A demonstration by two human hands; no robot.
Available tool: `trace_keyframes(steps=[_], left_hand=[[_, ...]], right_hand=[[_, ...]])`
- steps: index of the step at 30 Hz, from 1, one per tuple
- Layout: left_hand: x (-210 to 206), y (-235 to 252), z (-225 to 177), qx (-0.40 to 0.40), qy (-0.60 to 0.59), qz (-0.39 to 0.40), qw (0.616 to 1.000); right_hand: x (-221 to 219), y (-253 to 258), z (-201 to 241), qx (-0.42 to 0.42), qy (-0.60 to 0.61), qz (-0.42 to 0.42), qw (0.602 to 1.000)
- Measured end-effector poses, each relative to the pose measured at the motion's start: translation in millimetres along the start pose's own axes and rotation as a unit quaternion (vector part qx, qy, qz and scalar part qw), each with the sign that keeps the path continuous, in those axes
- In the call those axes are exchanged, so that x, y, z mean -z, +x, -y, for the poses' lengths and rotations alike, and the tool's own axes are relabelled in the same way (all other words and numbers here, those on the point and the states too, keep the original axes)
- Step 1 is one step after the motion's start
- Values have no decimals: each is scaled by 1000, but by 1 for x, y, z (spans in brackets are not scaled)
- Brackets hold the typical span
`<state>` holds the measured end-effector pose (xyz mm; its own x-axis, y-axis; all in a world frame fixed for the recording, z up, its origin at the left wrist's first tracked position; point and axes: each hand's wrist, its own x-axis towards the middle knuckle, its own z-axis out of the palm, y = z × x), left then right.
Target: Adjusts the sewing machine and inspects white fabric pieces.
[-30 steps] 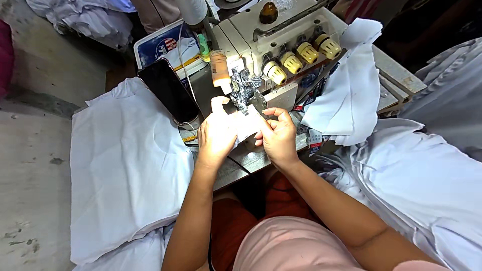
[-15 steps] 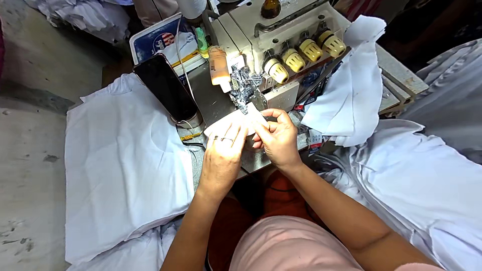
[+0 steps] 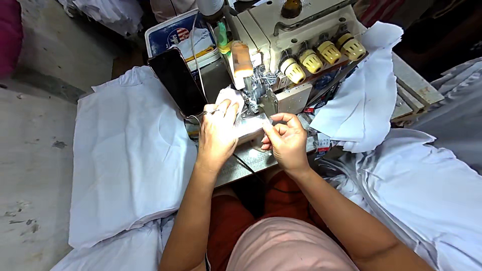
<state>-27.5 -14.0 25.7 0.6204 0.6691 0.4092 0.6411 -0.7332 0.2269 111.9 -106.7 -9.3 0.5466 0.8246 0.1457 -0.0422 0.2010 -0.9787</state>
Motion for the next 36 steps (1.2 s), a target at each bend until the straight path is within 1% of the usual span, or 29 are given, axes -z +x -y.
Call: trace_keyframes(steps=[3, 5, 7, 11, 16, 19, 22, 24, 27, 29, 31, 33, 34, 36], left_hand=[[3, -12, -8, 22, -10, 3, 1000], [6, -24, -15, 28, -13, -3, 1000], [7, -35, -22, 28, -25, -20, 999], [13, -56, -44, 68, -43, -24, 996], [14, -67, -80, 97, -114, -6, 989], [4, -66, -92, 78, -166, 17, 983], [-9, -64, -93, 36, -195, 25, 980], [-18, -62, -91, 18, -208, 5, 978], [-27, -63, -85, 24, -242, -25, 970], [-29, -63, -81, 50, -301, -55, 951], [-26, -65, -80, 104, -386, -72, 914], [-23, -68, -79, 145, -458, -78, 874], [-22, -70, -80, 152, -483, -84, 858], [-24, -74, -81, 155, -511, -109, 838]], right_hand=[[2, -10, -3, 20, 5, 25, 999], [2, -15, -5, 11, 7, 47, 999], [2, -19, -7, -11, 6, 70, 997], [2, -21, -7, -58, 2, 125, 990], [4, -14, -7, -120, 67, 178, 974], [9, -10, -10, -128, 87, 173, 973], [19, -3, -12, -116, 88, 129, 981], [31, 10, -14, -112, 74, 96, 986], [45, 31, -21, -100, 39, 68, 992], [48, 34, -17, -87, 29, 59, 994], [47, 23, -7, -52, 20, 66, 996], [44, 2, 1, -5, 20, 86, 996], [40, -9, 3, 10, 27, 86, 996], [34, -28, 4, 27, 61, 85, 994]])
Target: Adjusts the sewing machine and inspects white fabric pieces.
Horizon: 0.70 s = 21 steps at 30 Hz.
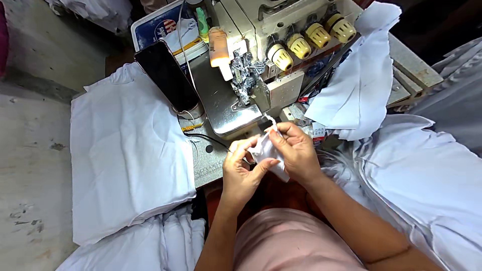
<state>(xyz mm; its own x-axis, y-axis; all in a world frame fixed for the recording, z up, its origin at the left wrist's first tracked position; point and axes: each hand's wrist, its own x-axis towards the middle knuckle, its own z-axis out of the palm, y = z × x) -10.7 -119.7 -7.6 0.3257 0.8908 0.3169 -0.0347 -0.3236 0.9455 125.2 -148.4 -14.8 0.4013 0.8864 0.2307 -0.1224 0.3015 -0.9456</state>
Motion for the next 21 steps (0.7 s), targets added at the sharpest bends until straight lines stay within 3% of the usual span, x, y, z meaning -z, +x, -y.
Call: trace_keyframes(steps=[5, 11, 21], left_hand=[[4, -6, 0, 10, -38, -31, 999], [11, -7, 4, 27, -51, -37, 998], [23, -13, 12, 126, -131, -38, 982]], right_hand=[[-11, -17, -3, -14, 79, 3, 997], [-15, -22, -9, -49, 85, -2, 995], [-20, -22, -4, -151, 119, -18, 981]])
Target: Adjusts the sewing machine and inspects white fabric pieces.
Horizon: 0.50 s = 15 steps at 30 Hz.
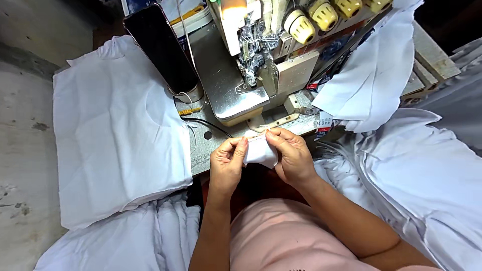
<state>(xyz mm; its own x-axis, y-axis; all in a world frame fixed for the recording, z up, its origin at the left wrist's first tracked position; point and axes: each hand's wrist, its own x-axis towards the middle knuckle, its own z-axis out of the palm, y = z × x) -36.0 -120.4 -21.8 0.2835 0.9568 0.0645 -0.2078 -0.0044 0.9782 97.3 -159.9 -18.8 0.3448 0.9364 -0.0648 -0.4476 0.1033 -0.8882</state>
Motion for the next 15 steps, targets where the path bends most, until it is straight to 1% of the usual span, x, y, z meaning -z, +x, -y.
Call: trace_keyframes(steps=[3, 6, 9, 12, 13, 15], left_hand=[[1, 0, -1, 18, -29, -1, 999], [2, 0, -2, 23, -41, -1, 999], [1, 0, -3, 31, -41, -2, 999], [-1, 0, -4, 40, -60, -6, 997], [0, 0, -5, 43, -75, 0, 996], [5, 0, -3, 38, -97, 39, 994]], right_hand=[[1, -2, 0, -5, 8, 19, 1000], [3, -2, -4, 16, -7, 31, 999], [3, -2, -7, 50, -22, 25, 998], [2, -2, -6, 41, -16, 10, 999], [2, -2, -6, 40, -14, 7, 999], [3, -1, -6, 45, -14, 3, 999]])
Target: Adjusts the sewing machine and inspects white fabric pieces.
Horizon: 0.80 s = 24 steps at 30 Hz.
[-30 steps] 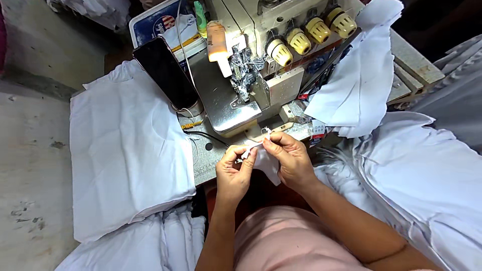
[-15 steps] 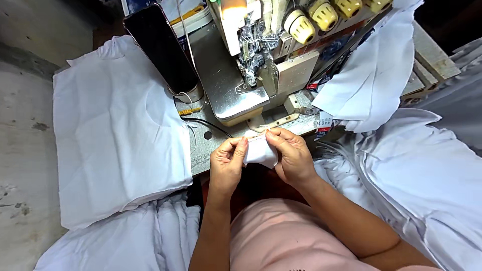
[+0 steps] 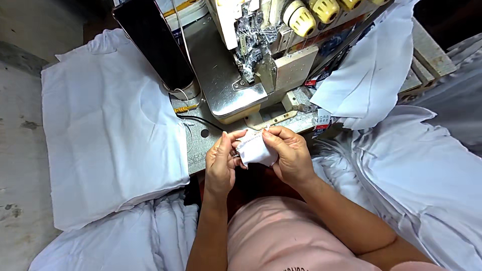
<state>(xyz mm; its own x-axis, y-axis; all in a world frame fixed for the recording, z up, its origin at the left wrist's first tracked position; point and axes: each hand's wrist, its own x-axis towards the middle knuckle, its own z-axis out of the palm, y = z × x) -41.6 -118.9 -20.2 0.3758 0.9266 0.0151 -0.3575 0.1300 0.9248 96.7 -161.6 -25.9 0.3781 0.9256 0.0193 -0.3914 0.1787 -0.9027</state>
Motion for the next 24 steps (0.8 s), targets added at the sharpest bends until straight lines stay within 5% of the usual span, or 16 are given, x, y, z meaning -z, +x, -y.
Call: trace_keyframes(steps=[5, 24], left_hand=[[-1, -1, 2, -38, 72, -17, 996], [-1, 0, -4, 2, 30, -23, 999]], right_hand=[[-2, -1, 2, -4, 7, -2, 1000], [-2, -3, 7, -14, -8, 7, 1000]])
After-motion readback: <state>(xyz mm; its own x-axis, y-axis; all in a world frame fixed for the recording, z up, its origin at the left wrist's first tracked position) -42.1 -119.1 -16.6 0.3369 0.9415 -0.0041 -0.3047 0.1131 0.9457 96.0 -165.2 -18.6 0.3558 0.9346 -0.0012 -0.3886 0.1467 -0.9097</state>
